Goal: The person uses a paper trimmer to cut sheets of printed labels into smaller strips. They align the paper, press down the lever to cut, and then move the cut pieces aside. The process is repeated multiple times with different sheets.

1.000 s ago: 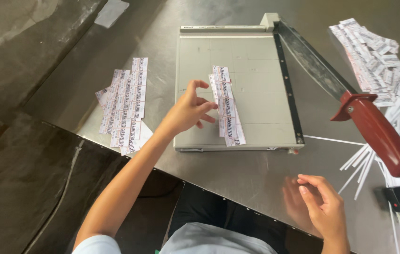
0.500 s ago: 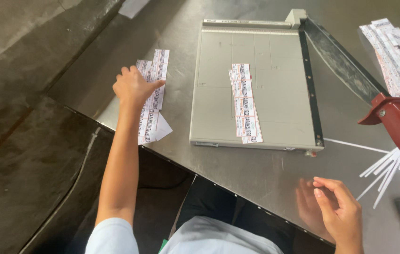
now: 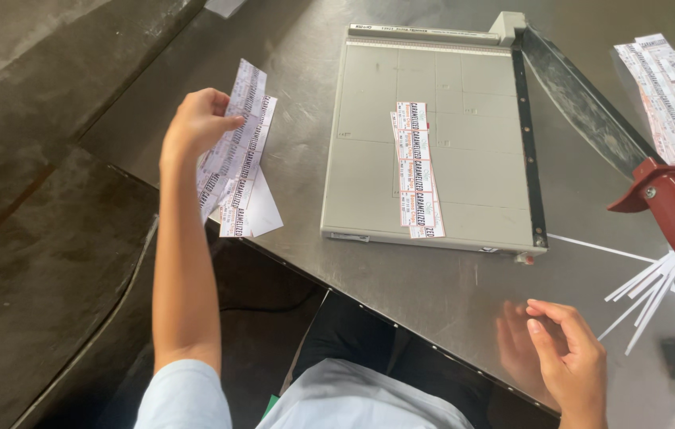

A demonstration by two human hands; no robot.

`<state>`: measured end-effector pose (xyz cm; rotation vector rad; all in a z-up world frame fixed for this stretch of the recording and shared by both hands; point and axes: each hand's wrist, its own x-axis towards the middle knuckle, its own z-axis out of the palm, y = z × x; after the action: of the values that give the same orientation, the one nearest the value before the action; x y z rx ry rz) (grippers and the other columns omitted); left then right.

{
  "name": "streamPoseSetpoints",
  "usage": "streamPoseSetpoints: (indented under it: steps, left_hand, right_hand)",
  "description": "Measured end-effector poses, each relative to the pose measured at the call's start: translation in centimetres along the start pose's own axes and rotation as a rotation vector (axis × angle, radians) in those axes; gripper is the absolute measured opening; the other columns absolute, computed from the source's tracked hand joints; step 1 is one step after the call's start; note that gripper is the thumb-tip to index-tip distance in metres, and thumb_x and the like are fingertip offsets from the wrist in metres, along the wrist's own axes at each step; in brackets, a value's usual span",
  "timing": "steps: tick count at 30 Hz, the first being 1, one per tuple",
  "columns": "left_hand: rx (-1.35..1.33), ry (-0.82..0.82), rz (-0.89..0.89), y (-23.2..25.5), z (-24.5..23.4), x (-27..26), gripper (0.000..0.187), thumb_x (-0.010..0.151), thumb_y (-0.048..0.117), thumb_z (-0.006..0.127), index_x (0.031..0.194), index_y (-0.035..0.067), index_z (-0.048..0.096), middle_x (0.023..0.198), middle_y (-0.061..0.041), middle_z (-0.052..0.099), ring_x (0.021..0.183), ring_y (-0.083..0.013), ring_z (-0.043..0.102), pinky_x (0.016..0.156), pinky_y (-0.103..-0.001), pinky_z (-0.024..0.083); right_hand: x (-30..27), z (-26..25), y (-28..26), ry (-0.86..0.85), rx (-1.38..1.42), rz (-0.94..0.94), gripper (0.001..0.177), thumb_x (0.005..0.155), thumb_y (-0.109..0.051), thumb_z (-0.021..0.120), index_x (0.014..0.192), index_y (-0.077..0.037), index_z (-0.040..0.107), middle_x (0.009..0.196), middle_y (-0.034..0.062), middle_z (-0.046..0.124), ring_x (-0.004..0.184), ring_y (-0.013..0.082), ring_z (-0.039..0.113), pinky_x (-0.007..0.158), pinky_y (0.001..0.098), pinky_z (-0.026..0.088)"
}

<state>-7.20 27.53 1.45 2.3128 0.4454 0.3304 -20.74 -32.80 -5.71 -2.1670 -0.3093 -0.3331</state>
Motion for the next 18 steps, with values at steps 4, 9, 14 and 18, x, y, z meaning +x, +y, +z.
streamPoseSetpoints:
  steps: [4, 9, 14, 18]
  left_hand:
    - [-0.365, 0.018, 0.112, 2.6, -2.4, -3.6, 0.027, 0.092, -0.002, 0.07, 0.12, -0.002, 0.068, 0.106, -0.009, 0.077, 0.092, -0.0157, 0.073, 0.084, -0.029, 0.06]
    - [-0.752, 0.047, 0.492, 7.7, -2.8, -6.3, 0.032, 0.098, -0.011, 0.066, 0.129, -0.004, 0.063, 0.119, -0.009, 0.073, 0.107, -0.0122, 0.072, 0.101, -0.03, 0.059]
    - [-1.068, -0.098, 0.539, 15.6, 1.7, -9.9, 0.036, 0.1, -0.009, 0.063, 0.135, -0.002, 0.058, 0.124, -0.008, 0.071, 0.113, -0.0129, 0.07, 0.105, -0.031, 0.057]
    - [-1.293, -0.258, 0.575, 19.7, 5.2, -12.3, 0.039, 0.104, -0.007, 0.065, 0.142, -0.001, 0.055, 0.126, -0.007, 0.067, 0.117, -0.0113, 0.065, 0.107, -0.028, 0.053]
  right_hand:
    - [0.0, 0.1, 0.4, 0.001, -0.023, -0.009, 0.023, 0.095, -0.006, 0.067, 0.117, -0.005, 0.069, 0.111, 0.0042, 0.072, 0.108, 0.0167, 0.069, 0.098, 0.0284, 0.051]
    - [0.1, 0.8, 0.1, 0.058, 0.017, 0.04, 0.026, 0.097, -0.006, 0.067, 0.123, -0.003, 0.068, 0.109, 0.0075, 0.073, 0.105, 0.0198, 0.068, 0.099, 0.0316, 0.05]
    - [2.1, 6.5, -4.7, 0.086, 0.82, -0.155, 0.059, 0.101, -0.023, 0.065, 0.155, -0.01, 0.044, 0.131, 0.0178, 0.064, 0.122, 0.0331, 0.065, 0.107, 0.0442, 0.053]
    - [6.5, 10.8, -9.9, -0.033, 0.931, -0.291, 0.088, 0.098, -0.038, 0.073, 0.163, -0.016, 0.018, 0.164, 0.0161, 0.036, 0.152, 0.0315, 0.04, 0.125, 0.0472, 0.037]
